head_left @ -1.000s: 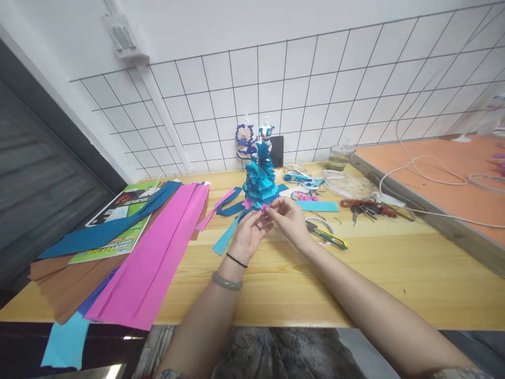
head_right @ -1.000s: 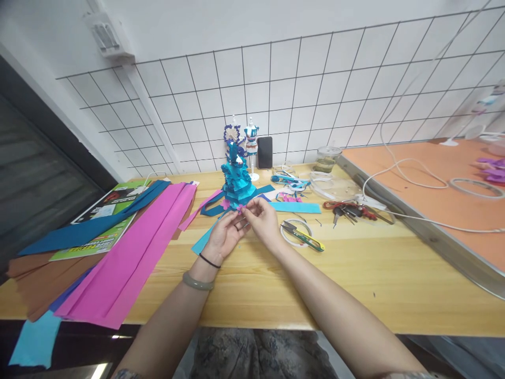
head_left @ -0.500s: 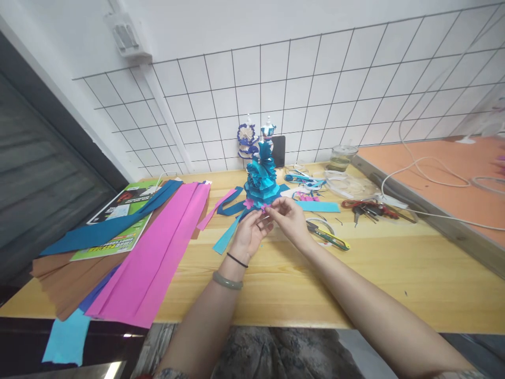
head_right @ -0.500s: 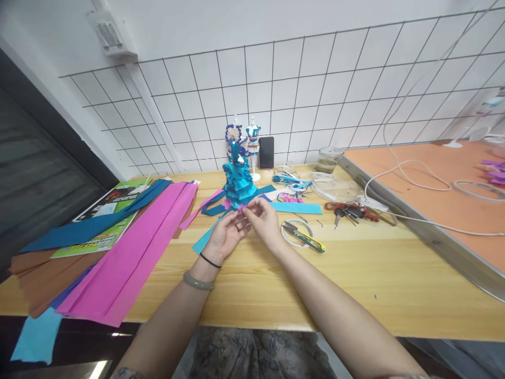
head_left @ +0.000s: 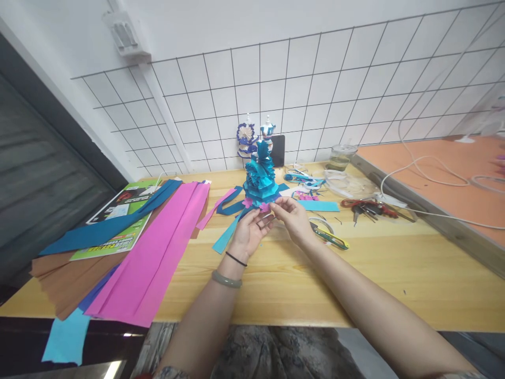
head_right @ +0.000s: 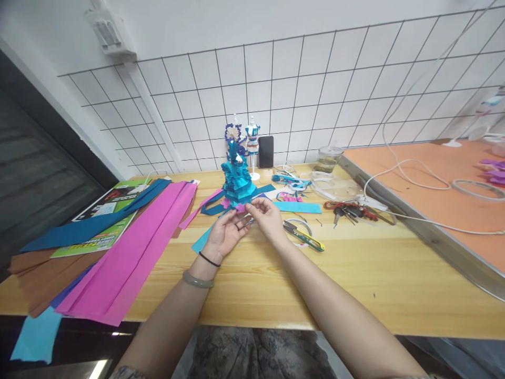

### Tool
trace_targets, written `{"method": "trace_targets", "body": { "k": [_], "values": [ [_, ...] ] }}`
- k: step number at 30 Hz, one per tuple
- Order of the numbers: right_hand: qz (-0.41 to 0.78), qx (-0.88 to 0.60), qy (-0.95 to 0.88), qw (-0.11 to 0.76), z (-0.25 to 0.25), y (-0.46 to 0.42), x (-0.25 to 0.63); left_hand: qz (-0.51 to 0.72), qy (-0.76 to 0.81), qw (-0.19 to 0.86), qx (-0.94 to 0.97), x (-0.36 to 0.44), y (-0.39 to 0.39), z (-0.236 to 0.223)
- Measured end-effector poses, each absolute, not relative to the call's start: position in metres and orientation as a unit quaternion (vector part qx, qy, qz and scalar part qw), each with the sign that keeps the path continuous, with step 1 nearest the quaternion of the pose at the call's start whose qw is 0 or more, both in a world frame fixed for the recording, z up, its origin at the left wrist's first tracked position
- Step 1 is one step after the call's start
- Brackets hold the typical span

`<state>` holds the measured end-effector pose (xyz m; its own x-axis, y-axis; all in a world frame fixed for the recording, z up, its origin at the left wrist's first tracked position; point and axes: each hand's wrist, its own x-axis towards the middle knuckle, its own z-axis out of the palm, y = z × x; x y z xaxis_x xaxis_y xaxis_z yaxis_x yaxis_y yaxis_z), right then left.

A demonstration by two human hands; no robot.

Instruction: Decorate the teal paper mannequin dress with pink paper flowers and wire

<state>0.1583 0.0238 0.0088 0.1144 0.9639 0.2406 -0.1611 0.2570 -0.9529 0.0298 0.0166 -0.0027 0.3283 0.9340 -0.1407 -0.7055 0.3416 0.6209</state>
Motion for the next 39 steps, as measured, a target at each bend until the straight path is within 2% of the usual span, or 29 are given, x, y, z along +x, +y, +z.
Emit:
{"method": "trace_targets", "body": {
  "k": [13, 23, 30, 35, 39],
  "values": [
    [0.432, -0.428, -0.496, 0.62, 0.008, 0.022, 0.149, 0.529, 0.241, 0.782, 0.227, 0.031, 0.018, -0.005],
    [0.514, -0.383, -0.429, 0.636, 0.0, 0.03, 0.162, 0.538, 0.243, 0.774, 0.229, 0.03, 0.017, -0.005],
    [0.501, -0.396, -0.404, 0.654, 0.002, 0.031, 0.172, 0.536, 0.259, 0.754, 0.278, 0.029, 0.012, -0.006],
    [0.481, -0.384, -0.39, 0.684, 0.019, 0.034, 0.181, 0.534, 0.281, 0.739, 0.3, 0.03, 0.009, -0.005],
    [0.405, -0.372, -0.433, 0.714, 0.058, 0.044, 0.194, 0.535, 0.283, 0.739, 0.295, 0.03, 0.007, -0.002]
  ]
}}
